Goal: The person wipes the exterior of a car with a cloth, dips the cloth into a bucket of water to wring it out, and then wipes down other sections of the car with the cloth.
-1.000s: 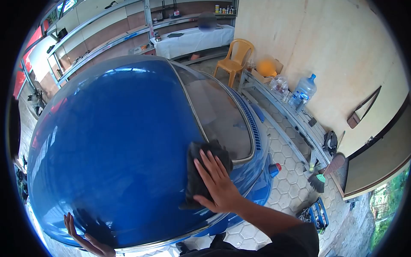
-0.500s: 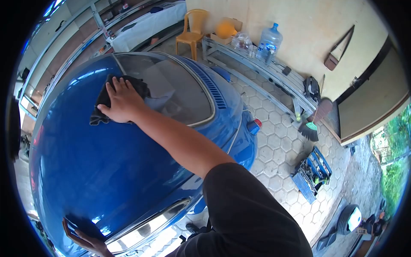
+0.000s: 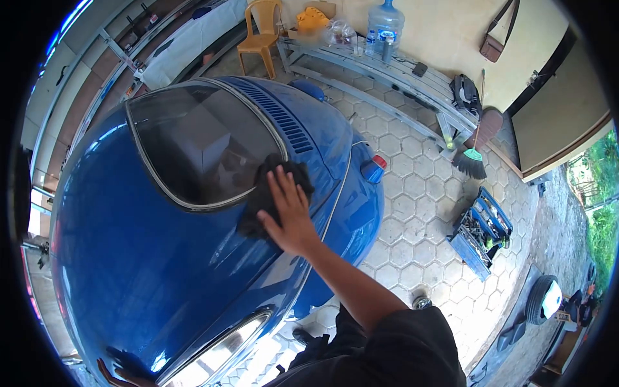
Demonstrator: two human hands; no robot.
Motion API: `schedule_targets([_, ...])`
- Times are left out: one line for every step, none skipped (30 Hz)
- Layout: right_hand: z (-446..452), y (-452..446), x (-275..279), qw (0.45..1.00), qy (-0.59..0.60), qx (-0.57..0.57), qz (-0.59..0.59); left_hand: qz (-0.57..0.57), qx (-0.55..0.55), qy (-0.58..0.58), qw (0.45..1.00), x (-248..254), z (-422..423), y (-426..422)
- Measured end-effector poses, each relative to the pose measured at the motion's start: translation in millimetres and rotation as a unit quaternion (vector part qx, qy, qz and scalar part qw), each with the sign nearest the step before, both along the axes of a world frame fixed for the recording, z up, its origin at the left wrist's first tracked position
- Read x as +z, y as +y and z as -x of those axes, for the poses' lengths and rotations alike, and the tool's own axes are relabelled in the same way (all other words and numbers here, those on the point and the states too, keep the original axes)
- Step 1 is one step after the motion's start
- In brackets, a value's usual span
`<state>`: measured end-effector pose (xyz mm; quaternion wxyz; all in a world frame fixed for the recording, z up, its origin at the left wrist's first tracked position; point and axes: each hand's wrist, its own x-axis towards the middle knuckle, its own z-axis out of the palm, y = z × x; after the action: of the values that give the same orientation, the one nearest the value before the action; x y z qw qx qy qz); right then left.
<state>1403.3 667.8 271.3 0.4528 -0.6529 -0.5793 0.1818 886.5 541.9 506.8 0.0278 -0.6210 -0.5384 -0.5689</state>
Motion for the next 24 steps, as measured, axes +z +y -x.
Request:
schedule_targets([-16,20,-21,0.999,0.023,-0.03,0.01,-0.004,-0.011,-0.011,1.0,-4,8,2])
schedule_targets([-34,43,-44,0.997,0.046,-0.061,0.021,-0.007,-0.023,-0.022,0.999,-5,13,2])
schedule_targets([-53,68,-67,0.994,0.066,-0.083,0.036,0.012,-0.01,-0.031,0.999,-2,9,-1])
schedule_targets([-74,93,-91,0.99,0.084,-0.104,0.052,0.019,-0.018,-0.05,0.998,-2,11,-1])
schedule_targets([-95,114,-110,0.982,0.101,-0.129,0.092,0.017,0.088,0.067,0.994,-5,45,-6])
schedule_targets([-116,136,-133,0.972,0.119,-0.152,0.132,0.008,0.135,0.155,0.979,-3,61,-9])
schedule_targets([-145,168,-187,0.977,0.083,-0.148,0.128,-0.007,0.188,0.243,0.952,-1,77,-12])
schedule_targets([-154,181,-231,0.98,0.048,-0.144,0.126,-0.029,0.242,0.32,0.915,1,92,-15])
schedule_targets([-144,167,-214,0.975,0.092,-0.148,0.139,-0.026,0.243,0.322,0.915,3,92,-16])
schedule_targets([-136,148,-174,0.967,0.135,-0.154,0.15,-0.023,0.244,0.321,0.915,5,90,-15])
schedule_targets([-126,129,-147,0.958,0.175,-0.162,0.161,-0.019,0.244,0.319,0.915,5,88,-13])
schedule_targets([-119,109,-156,0.966,0.168,-0.146,0.134,-0.014,0.246,0.316,0.916,4,83,-12])
schedule_targets([-118,88,-178,0.973,0.16,-0.128,0.105,-0.01,0.249,0.312,0.917,2,78,-11])
schedule_targets([-117,68,-191,0.979,0.153,-0.108,0.075,-0.006,0.255,0.308,0.916,0,72,-11])
schedule_targets([-114,47,-191,0.976,0.156,-0.123,0.087,-0.007,0.264,0.289,0.92,-2,62,-10])
schedule_targets([-111,30,-191,0.973,0.159,-0.135,0.099,-0.006,0.261,0.286,0.922,-3,63,-10])
schedule_targets([-110,27,-197,0.976,0.127,-0.144,0.106,-0.005,0.258,0.282,0.924,-5,66,-11])
schedule_targets([-110,26,-205,0.977,0.094,-0.153,0.112,-0.004,0.255,0.286,0.924,-4,65,-12])
schedule_targets([-103,23,-205,0.978,0.061,-0.162,0.117,0.0,0.251,0.271,0.929,-6,65,-14])
schedule_targets([-97,16,-204,0.967,0.134,-0.163,0.14,-0.001,0.246,0.255,0.935,-7,66,-12])
schedule_targets([-88,3,-190,0.951,0.205,-0.165,0.161,0.003,0.245,0.233,0.941,-6,59,-12])
schedule_targets([-71,-15,-177,0.947,0.236,-0.167,0.143,-0.003,0.236,0.237,0.942,-4,53,-11])
schedule_targets([-53,-32,-160,0.941,0.266,-0.169,0.124,-0.009,0.221,0.231,0.947,-4,54,-9])
schedule_targets([-12,-53,-142,0.948,0.26,-0.169,0.07,-0.014,0.207,0.227,0.952,-4,54,-9])
